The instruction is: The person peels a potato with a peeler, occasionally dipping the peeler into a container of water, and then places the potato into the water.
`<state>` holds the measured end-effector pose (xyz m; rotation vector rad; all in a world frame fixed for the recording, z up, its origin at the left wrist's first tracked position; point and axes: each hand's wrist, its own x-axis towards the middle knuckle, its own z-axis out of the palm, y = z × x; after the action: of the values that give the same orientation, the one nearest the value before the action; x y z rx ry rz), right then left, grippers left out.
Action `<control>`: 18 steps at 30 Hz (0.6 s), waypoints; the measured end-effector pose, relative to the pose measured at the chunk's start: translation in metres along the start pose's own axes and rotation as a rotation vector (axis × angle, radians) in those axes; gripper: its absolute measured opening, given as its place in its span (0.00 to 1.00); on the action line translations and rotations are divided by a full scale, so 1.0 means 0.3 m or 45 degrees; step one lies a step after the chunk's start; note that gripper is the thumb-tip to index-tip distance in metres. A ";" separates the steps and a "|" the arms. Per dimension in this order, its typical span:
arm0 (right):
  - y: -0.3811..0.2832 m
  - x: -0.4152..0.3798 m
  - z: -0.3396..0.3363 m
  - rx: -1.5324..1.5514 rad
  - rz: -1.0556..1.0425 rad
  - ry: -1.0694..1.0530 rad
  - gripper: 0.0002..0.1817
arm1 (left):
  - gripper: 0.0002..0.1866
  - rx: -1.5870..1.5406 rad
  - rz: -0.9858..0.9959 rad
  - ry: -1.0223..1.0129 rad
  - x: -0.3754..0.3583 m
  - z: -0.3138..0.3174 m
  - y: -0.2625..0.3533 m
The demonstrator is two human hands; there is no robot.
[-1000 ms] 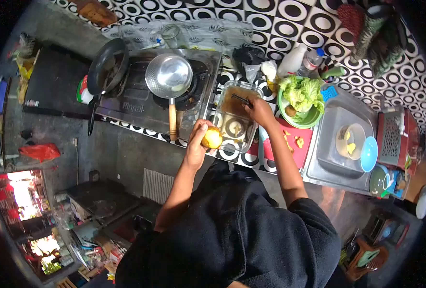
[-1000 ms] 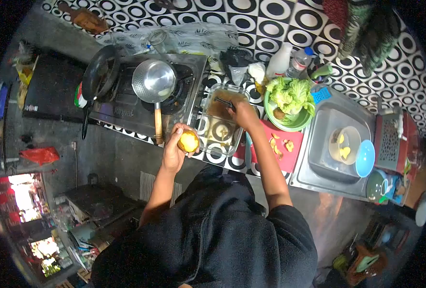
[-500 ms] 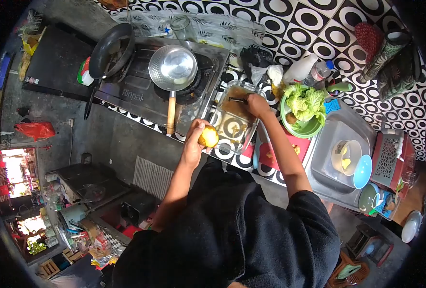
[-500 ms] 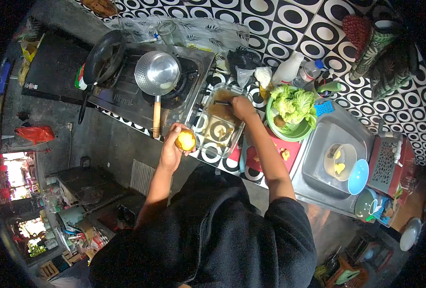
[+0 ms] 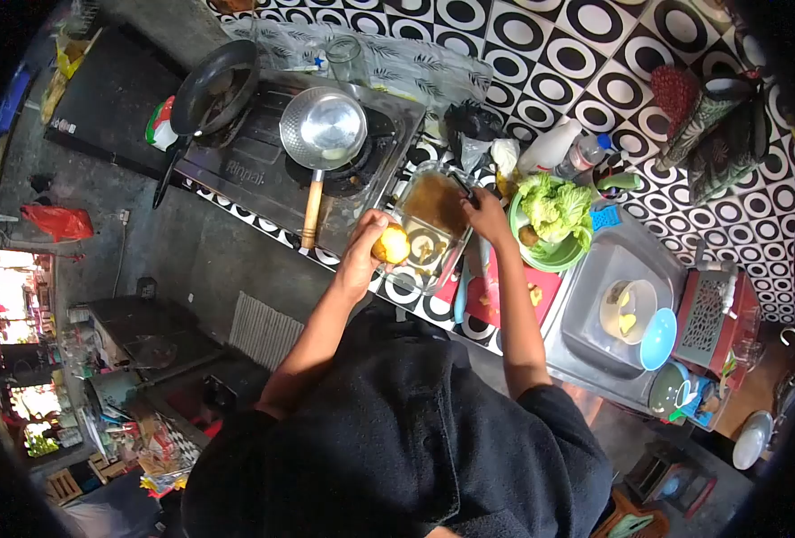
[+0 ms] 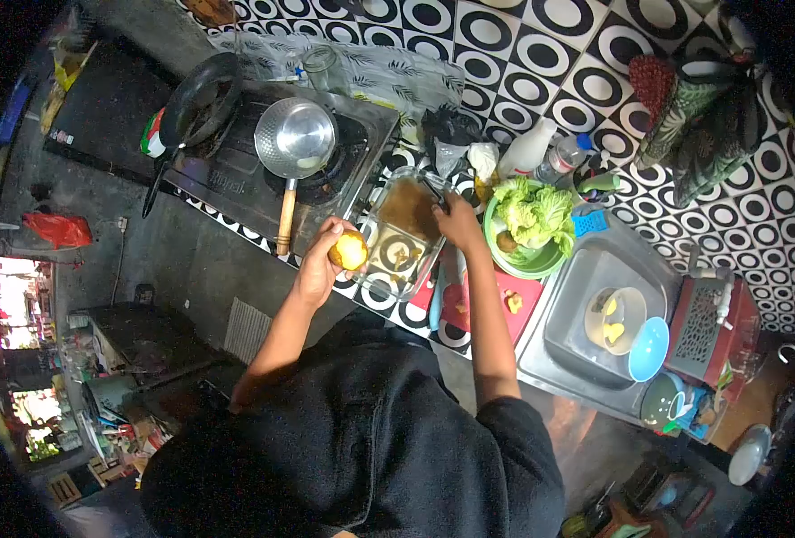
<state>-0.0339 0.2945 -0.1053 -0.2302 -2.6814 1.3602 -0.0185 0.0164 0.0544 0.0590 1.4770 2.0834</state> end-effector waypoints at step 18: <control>-0.548 -0.387 -0.021 0.904 0.249 -0.019 0.07 | 0.19 -0.867 -0.176 -0.264 0.122 -0.018 -0.035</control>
<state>0.0682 0.1812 0.0264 -0.4020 -2.0428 2.2564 -0.0463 0.0315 0.0327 -0.0861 0.5843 2.2717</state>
